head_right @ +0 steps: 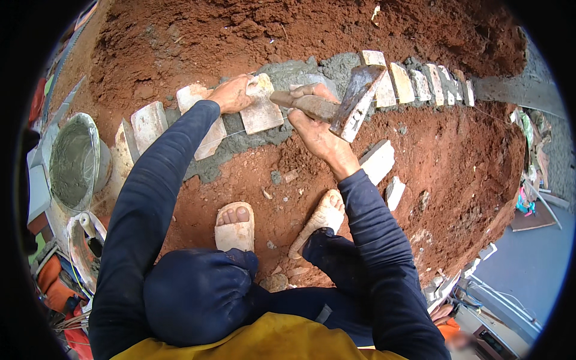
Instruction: The person scoops wet cement from a bucket with a trowel and spreads it along a string line on the ground. They place bricks one by one into the cement bed, tap them with a hammer to level, and continue the process along the line.
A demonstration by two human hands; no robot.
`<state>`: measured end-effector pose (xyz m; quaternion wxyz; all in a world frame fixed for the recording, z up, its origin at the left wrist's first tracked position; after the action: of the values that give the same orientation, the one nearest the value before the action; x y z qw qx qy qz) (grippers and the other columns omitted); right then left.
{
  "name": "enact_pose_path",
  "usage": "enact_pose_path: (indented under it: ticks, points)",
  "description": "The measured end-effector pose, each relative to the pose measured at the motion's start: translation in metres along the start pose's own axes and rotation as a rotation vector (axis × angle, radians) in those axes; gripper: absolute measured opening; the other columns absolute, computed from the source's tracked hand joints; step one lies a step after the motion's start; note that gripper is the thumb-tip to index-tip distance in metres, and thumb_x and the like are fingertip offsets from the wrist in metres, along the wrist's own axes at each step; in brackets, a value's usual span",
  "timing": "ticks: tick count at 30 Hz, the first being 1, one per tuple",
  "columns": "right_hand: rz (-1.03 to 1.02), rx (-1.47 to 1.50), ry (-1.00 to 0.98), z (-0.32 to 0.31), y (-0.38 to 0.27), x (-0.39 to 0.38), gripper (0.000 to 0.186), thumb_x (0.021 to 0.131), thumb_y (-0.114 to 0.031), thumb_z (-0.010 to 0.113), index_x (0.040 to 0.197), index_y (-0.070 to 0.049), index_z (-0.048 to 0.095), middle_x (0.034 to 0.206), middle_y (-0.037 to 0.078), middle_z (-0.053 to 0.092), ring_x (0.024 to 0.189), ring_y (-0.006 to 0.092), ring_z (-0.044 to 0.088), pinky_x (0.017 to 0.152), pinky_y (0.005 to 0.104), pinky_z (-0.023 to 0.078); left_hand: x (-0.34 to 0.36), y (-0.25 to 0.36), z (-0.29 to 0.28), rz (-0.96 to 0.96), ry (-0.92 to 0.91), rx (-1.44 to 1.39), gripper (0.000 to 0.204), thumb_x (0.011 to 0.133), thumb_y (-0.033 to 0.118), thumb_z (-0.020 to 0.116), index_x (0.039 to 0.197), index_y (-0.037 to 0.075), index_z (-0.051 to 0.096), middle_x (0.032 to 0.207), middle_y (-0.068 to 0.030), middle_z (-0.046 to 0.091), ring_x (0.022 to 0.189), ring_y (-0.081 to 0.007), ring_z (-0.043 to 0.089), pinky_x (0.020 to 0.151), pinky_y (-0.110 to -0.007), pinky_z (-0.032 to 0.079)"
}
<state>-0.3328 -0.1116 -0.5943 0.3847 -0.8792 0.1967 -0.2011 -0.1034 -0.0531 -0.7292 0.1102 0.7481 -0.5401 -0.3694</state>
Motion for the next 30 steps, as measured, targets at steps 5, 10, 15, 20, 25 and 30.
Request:
enact_pose_path:
  ticks: [5,10,15,20,25,30]
  points:
    - [0.079,0.122,0.028,0.016,0.009,-0.01,0.021,0.092,-0.003,0.069,0.113,0.001,0.066,0.129,0.012,0.066,0.126,0.026,0.063,0.105,0.041,0.054,0.011,-0.003,0.012,0.007,0.148,0.118,0.058,0.087,0.028,0.077,0.136,-0.001,0.064,0.141,-0.0208,0.06,0.135,-0.0391,0.055,0.114,-0.047,0.045]
    - [0.092,0.23,0.131,0.025,0.012,-0.008,0.019,0.089,-0.002,0.067,0.107,0.002,0.068,0.112,0.009,0.068,0.104,0.0209,0.068,0.089,0.0361,0.057,0.017,-0.005,0.014,0.001,0.173,0.122,0.057,0.084,0.025,0.078,0.135,0.002,0.065,0.135,-0.021,0.061,0.134,-0.0391,0.055,0.112,-0.047,0.046]
    - [0.098,0.132,0.081,0.027,0.01,0.001,0.013,0.087,-0.003,0.068,0.098,-0.001,0.074,0.113,0.012,0.066,0.104,0.0255,0.068,0.088,0.0371,0.057,0.02,-0.007,0.016,0.047,0.187,0.117,0.055,0.085,0.02,0.077,0.135,0.005,0.063,0.137,-0.0206,0.059,0.134,-0.0389,0.056,0.113,-0.047,0.046]
    - [0.177,0.191,0.07,0.031,0.01,0.005,0.011,0.088,-0.007,0.068,0.094,-0.001,0.074,0.111,0.012,0.067,0.103,0.0262,0.067,0.088,0.0392,0.057,0.024,-0.016,0.013,0.131,0.152,0.056,0.048,0.086,0.018,0.075,0.13,0.004,0.063,0.134,-0.0196,0.06,0.13,-0.038,0.058,0.111,-0.045,0.047]
    - [0.048,0.295,0.054,0.036,0.004,0.005,0.008,0.088,-0.005,0.067,0.095,-0.001,0.068,0.113,0.014,0.066,0.108,0.0283,0.066,0.091,0.0405,0.056,0.024,-0.022,0.005,0.141,0.09,0.063,0.048,0.087,0.014,0.073,0.133,0.005,0.063,0.134,-0.0196,0.06,0.13,-0.0373,0.058,0.11,-0.044,0.048]
    - [0.089,0.175,0.031,0.035,0.007,0.007,0.01,0.088,-0.004,0.068,0.097,0.0,0.068,0.114,0.012,0.065,0.109,0.0269,0.066,0.091,0.0392,0.056,0.018,-0.015,0.003,0.142,0.098,0.079,0.051,0.088,0.012,0.072,0.137,0.006,0.062,0.134,-0.0193,0.06,0.132,-0.0372,0.057,0.111,-0.044,0.048]
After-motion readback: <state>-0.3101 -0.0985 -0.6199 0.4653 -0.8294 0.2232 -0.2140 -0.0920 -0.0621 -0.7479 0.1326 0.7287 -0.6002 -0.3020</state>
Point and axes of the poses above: each hand's wrist, its own x-axis towards the middle knuckle, its own z-axis out of the palm, y = z × x, the point moved 3 cm from there along x, towards the middle knuckle
